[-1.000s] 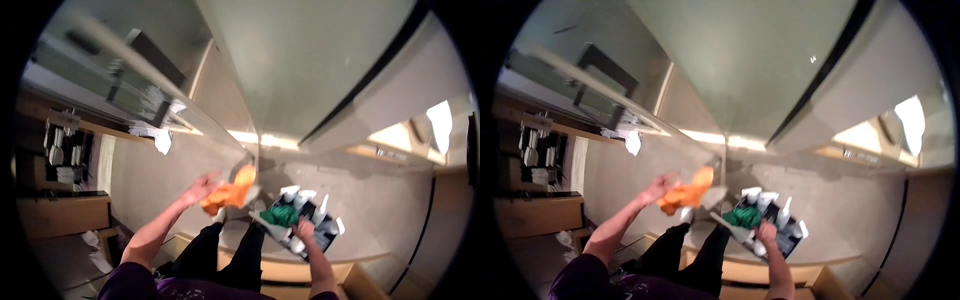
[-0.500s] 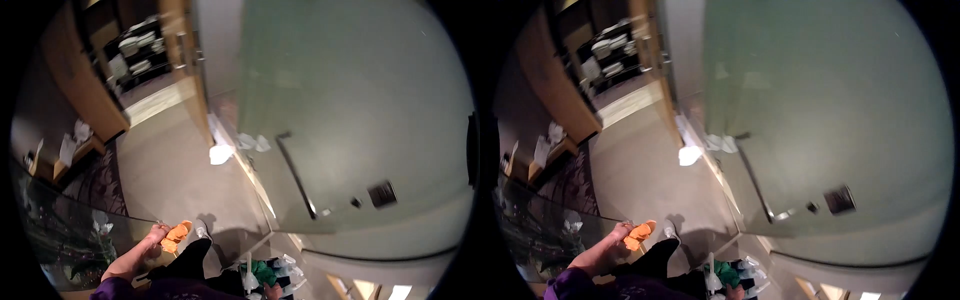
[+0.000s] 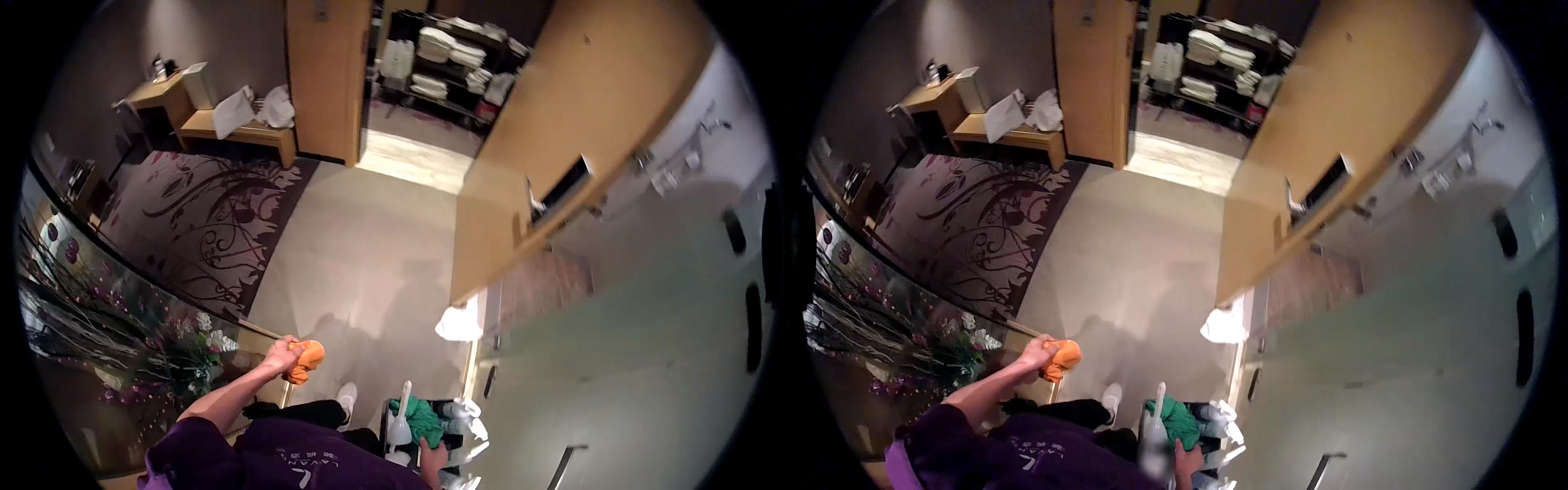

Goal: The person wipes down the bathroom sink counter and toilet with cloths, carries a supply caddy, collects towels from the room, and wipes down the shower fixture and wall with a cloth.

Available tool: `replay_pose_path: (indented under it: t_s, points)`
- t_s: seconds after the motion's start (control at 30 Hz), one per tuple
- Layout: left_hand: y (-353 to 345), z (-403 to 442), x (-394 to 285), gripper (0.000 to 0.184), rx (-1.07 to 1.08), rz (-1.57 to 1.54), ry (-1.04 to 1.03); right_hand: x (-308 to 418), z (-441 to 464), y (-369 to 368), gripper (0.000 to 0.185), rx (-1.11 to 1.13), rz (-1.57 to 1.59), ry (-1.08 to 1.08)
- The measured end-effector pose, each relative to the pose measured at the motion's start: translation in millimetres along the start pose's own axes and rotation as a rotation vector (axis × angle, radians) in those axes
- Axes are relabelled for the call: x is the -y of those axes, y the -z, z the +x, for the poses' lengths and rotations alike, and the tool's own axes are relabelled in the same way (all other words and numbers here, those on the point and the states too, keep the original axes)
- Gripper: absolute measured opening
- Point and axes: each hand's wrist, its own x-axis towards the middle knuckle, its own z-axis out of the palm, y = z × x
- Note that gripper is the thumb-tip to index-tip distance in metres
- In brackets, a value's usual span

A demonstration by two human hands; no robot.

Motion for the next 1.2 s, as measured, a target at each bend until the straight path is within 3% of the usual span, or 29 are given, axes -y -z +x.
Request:
replay_pose_path:
  t_s: [0.17, 0.27, 0.33, 0.4, 0.57, 0.63, 0.67, 0.73, 0.93, 1.07, 1.17, 1.2]
  points:
    - [18.1, 39.9, -48.2, 0.059, -0.057, -0.291, 0.032, 184.5, 119.8, 35.5, 0.050, 0.004, 0.088, 0.279]
    - [20.6, 70.5, -84.3, 0.055, -0.049, -0.430, -0.022, 291.7, 179.5, 48.3, 0.047, 0.048, 0.135, 0.390]
    - [20.8, 101.7, -110.5, 0.039, 0.043, -0.560, 0.033, 361.2, 218.5, 52.4, 0.045, 0.040, 0.123, 0.486]
    - [25.6, 135.5, -143.2, 0.028, 0.094, -0.603, 0.057, 443.9, 239.6, 68.8, 0.044, 0.111, 0.156, 0.500]
    - [33.7, 239.3, -217.6, 0.031, 0.217, -0.557, 0.103, 607.8, 307.6, 85.1, 0.048, 0.279, 0.144, 0.493]
    - [38.5, 275.7, -250.9, 0.032, 0.162, -0.358, 0.062, 659.7, 341.0, 84.5, 0.047, 0.292, 0.130, 0.564]
    - [52.0, 285.8, -277.7, 0.031, 0.165, -0.406, 0.088, 686.0, 359.2, 84.3, 0.047, 0.288, 0.150, 0.572]
    - [55.0, 313.1, -280.1, 0.039, 0.283, -0.695, 0.109, 727.2, 382.8, 93.5, 0.047, 0.321, 0.129, 0.657]
    - [101.8, 391.8, -395.7, 0.062, 0.744, -1.200, 0.032, 867.7, 479.3, 106.3, 0.053, 0.419, -0.019, 0.701]
    - [107.3, 493.3, -455.5, 0.060, 0.750, -1.247, 0.043, 946.1, 555.7, 74.0, 0.055, 0.407, -0.032, 0.748]
    - [108.5, 583.9, -493.2, 0.053, 0.770, -1.233, -0.054, 1004.0, 626.5, 65.6, 0.048, 0.330, 0.001, 0.769]
    - [103.0, 617.8, -513.1, 0.051, 0.680, -1.204, -0.107, 1021.1, 653.7, 60.2, 0.048, 0.320, 0.015, 0.768]
